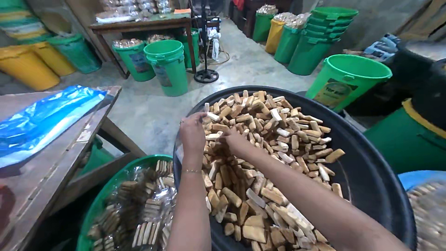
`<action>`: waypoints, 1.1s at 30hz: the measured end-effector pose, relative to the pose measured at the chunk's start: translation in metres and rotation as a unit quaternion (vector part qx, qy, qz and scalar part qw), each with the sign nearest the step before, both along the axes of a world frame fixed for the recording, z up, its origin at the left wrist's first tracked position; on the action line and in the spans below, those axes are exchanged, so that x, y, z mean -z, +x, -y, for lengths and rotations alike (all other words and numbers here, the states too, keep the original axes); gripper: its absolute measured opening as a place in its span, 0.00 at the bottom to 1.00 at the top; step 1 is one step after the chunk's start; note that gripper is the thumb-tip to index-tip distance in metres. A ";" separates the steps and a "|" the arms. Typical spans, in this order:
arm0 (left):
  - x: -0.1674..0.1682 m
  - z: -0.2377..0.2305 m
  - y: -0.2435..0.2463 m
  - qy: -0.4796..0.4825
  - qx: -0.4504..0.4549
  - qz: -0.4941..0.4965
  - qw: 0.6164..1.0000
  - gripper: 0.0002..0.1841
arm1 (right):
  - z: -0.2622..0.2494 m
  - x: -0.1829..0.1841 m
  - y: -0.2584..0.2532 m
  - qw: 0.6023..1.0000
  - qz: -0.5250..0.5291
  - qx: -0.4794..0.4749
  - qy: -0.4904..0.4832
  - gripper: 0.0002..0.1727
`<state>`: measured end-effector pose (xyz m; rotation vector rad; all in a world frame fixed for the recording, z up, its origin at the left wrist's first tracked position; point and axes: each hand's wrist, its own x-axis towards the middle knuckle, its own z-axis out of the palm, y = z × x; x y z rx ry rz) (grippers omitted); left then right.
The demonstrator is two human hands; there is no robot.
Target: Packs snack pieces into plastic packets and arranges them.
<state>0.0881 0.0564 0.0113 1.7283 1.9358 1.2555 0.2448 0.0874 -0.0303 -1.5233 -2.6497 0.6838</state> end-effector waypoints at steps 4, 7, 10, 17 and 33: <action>-0.003 0.000 0.008 -0.083 0.046 -0.028 0.995 0.18 | 0.013 0.007 0.004 0.998 0.003 0.063 -0.022 0.25; 0.001 -0.005 0.015 -0.172 0.101 -0.088 0.976 0.15 | 0.023 0.015 0.010 0.996 -0.036 0.078 -0.040 0.31; 0.010 -0.011 0.016 -0.229 0.165 -0.137 0.949 0.15 | 0.037 0.000 0.029 0.979 -0.158 0.126 0.005 0.27; 0.013 -0.003 0.058 -0.133 0.316 -0.094 0.934 0.28 | 0.043 -0.017 0.075 0.948 -0.243 0.098 0.180 0.21; 0.009 0.006 0.016 0.073 0.223 0.369 0.899 0.25 | 0.056 -0.090 0.062 0.928 -0.309 0.055 0.203 0.20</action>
